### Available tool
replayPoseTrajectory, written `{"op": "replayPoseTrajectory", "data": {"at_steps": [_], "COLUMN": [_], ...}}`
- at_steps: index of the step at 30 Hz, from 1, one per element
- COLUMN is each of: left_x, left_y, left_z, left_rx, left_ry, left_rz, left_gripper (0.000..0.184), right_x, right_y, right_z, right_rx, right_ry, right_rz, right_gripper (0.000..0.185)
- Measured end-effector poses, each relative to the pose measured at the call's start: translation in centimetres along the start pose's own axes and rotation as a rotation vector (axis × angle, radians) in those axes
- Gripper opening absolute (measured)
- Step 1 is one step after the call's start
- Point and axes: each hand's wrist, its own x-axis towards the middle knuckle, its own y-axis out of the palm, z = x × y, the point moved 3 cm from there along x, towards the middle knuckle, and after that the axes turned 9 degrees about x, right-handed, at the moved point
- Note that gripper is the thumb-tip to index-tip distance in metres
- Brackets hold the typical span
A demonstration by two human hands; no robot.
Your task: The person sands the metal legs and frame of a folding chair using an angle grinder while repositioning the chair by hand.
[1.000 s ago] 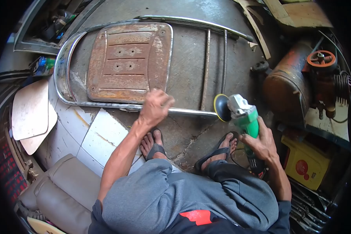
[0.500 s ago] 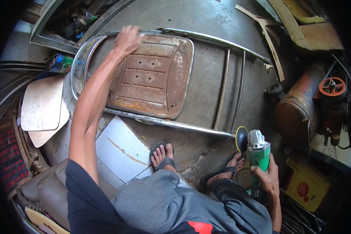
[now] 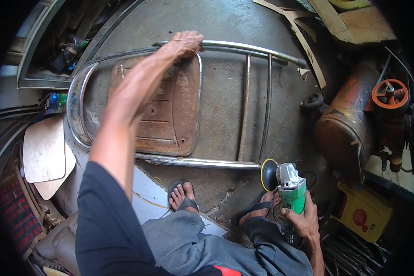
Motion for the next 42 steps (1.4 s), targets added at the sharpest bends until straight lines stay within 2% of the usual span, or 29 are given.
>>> {"op": "replayPoseTrajectory", "data": {"at_steps": [1,3,5,7,9,10,11,14,15,17,18,19,21,22,24,25,26,30,33,34,37,42], "left_x": [-0.5,-1.7,-5.5,-8.1,-12.6,-14.4,-16.1,-20.3,-21.2,-22.8,-24.0,-25.4,-26.2,-26.3,-27.0,-27.2,-27.3,-28.5,-27.4,-27.5,-27.3,-26.7], "left_y": [-1.4,-5.5,-11.7,-16.8,-22.3,-24.3,-26.1,-30.7,-31.2,-31.5,-31.5,-31.6,-32.0,-32.2,-29.8,-30.1,-30.5,-30.2,-30.8,-30.4,-30.1,-30.0], "left_z": [0.5,3.0,4.0,6.2,5.2,4.0,3.1,-0.1,-0.7,-2.3,-3.2,-4.5,-6.2,-6.5,-6.1,-6.0,-6.2,-7.8,-7.6,-7.8,-8.7,-8.3], "left_rx": [-0.004,0.089,-0.113,0.124,-0.234,-0.159,-0.154,-0.148,-0.150,-0.064,-0.066,0.072,0.206,0.118,0.228,0.222,0.155,0.122,-0.024,0.083,0.211,0.214], "left_ry": [0.001,0.145,-0.045,-0.016,-0.111,-0.105,-0.116,-0.223,-0.230,-0.065,-0.067,-0.119,-0.158,-0.205,-0.132,-0.135,-0.188,-0.241,-0.324,-0.328,-0.354,-0.375], "left_rz": [-0.043,-0.093,-0.106,-0.387,-0.433,-0.515,-0.529,-0.201,-0.218,-0.227,-0.231,-0.207,-0.187,-0.134,-0.500,-0.503,-0.366,-0.524,-0.304,-0.425,-0.541,-0.583], "left_gripper": [0.034,0.027,0.050,0.025,0.027,0.034,0.034,0.037,0.037,0.042,0.042,0.044,0.048,0.051,0.054,0.054,0.052,0.041,0.037,0.038,0.042,0.047], "right_x": [-0.1,-0.2,-0.5,-0.5,-0.7,-0.8,-0.9,-1.3,-1.2,-0.7,-0.3,0.4,2.1,3.1,5.0,5.8,6.7,9.4,9.6,9.3,9.4,11.6], "right_y": [-0.2,-0.6,-0.6,-0.5,-0.4,-0.3,-0.3,0.2,0.1,0.5,0.8,1.2,2.4,3.4,6.0,7.2,8.3,13.0,16.4,17.2,17.9,12.6], "right_z": [-0.1,-0.3,-0.6,-0.5,0.0,0.4,0.9,2.3,2.6,3.0,3.5,4.1,4.9,5.0,5.3,5.5,5.7,6.1,6.4,6.8,6.2,4.7], "right_rx": [0.018,0.046,0.079,0.081,0.054,0.028,0.020,-0.085,-0.093,-0.163,-0.255,-0.258,-0.506,-0.566,-0.599,-0.625,-0.630,-0.650,-0.654,-0.636,-0.574,-0.462], "right_ry": [0.009,-0.033,-0.109,-0.174,-0.208,-0.240,-0.256,-0.217,-0.230,-0.285,-0.303,-0.306,-0.303,-0.356,-0.367,-0.378,-0.374,-0.423,-0.446,-0.424,-0.389,-0.245], "right_rz": [0.009,-0.019,-0.034,-0.015,-0.008,-0.001,-0.002,0.030,0.021,0.046,0.048,0.044,0.054,0.039,-0.003,-0.052,-0.056,-0.091,-0.096,-0.081,-0.082,-0.276], "right_gripper": [0.071,0.067,0.063,0.063,0.063,0.062,0.062,0.063,0.063,0.063,0.066,0.066,0.069,0.070,0.068,0.066,0.066,0.065,0.070,0.072,0.074,0.068]}}
